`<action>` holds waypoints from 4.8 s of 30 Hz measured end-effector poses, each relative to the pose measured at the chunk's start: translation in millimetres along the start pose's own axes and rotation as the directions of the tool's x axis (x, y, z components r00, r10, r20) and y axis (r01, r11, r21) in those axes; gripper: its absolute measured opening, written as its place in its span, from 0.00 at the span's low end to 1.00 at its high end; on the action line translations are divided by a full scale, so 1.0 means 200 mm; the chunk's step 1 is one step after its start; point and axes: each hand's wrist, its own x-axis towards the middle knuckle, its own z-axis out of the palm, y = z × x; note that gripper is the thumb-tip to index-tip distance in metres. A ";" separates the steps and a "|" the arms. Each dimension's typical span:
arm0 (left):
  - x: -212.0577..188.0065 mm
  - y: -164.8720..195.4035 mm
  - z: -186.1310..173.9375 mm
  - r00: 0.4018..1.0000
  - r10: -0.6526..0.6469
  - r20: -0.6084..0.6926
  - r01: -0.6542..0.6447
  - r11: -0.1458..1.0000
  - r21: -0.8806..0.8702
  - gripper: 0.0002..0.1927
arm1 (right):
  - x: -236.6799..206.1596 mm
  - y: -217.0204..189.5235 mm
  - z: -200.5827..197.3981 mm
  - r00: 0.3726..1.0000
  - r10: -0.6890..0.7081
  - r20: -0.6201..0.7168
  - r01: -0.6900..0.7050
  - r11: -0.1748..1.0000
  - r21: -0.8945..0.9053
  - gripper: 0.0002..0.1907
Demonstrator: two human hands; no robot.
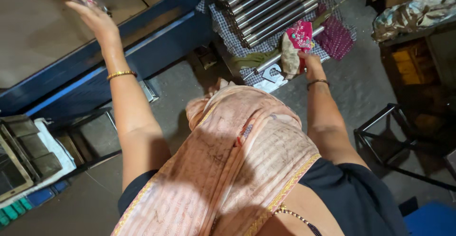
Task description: The person picks up metal rods from a rack, wipes each one with a cloth, and places them into a tray. The person also wipes the machine surface with the cloth.
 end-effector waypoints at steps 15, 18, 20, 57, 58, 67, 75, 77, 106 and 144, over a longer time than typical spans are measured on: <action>-0.05 0.08 0.08 0.995 -0.028 -0.100 0.060 0.943 0.327 0.34 | 0.12 -0.49 -0.31 0.839 -0.501 0.212 0.518 0.617 -0.592 0.09; -0.27 0.03 0.09 0.998 0.047 -0.050 -0.023 0.917 0.398 0.45 | 0.15 -0.53 -0.22 0.773 -0.574 0.271 0.607 0.793 -0.049 0.08; -0.50 0.01 0.16 0.988 -0.117 -0.096 0.141 0.946 0.294 0.48 | 0.15 -0.61 -0.13 0.791 -0.538 0.290 0.531 0.840 0.110 0.08; -1.01 0.82 0.44 0.751 -0.171 0.638 0.610 0.547 -0.573 0.34 | 0.05 0.13 0.46 0.918 0.217 0.333 -0.242 0.970 0.034 0.11; -1.01 0.83 0.43 0.753 -0.169 0.635 0.606 0.552 -0.572 0.34 | 0.05 0.14 0.47 0.916 0.225 0.331 -0.250 0.968 0.035 0.13; -1.05 0.87 0.29 0.774 -0.176 0.608 0.580 0.580 -0.572 0.34 | 0.02 0.20 0.36 0.767 0.230 0.598 -0.509 0.786 0.350 0.14; -1.07 0.89 0.27 0.792 -0.163 0.588 0.557 0.586 -0.588 0.34 | 0.05 0.19 0.23 0.832 -0.020 0.554 -0.373 0.719 0.587 0.09; -1.07 0.90 0.28 0.796 -0.156 0.585 0.550 0.590 -0.591 0.34 | 0.04 0.21 0.23 0.837 -0.047 0.545 -0.303 0.789 0.534 0.10; -0.94 1.18 0.33 0.941 0.010 0.340 0.217 0.750 -0.624 0.36 | -0.86 -0.53 0.85 0.399 -0.261 0.879 0.749 0.646 -0.148 0.14; -0.84 1.26 -0.16 0.994 -0.104 -0.046 0.038 0.687 -0.726 0.38 | -0.98 -0.72 0.52 0.281 -0.242 0.929 0.817 0.568 -0.099 0.14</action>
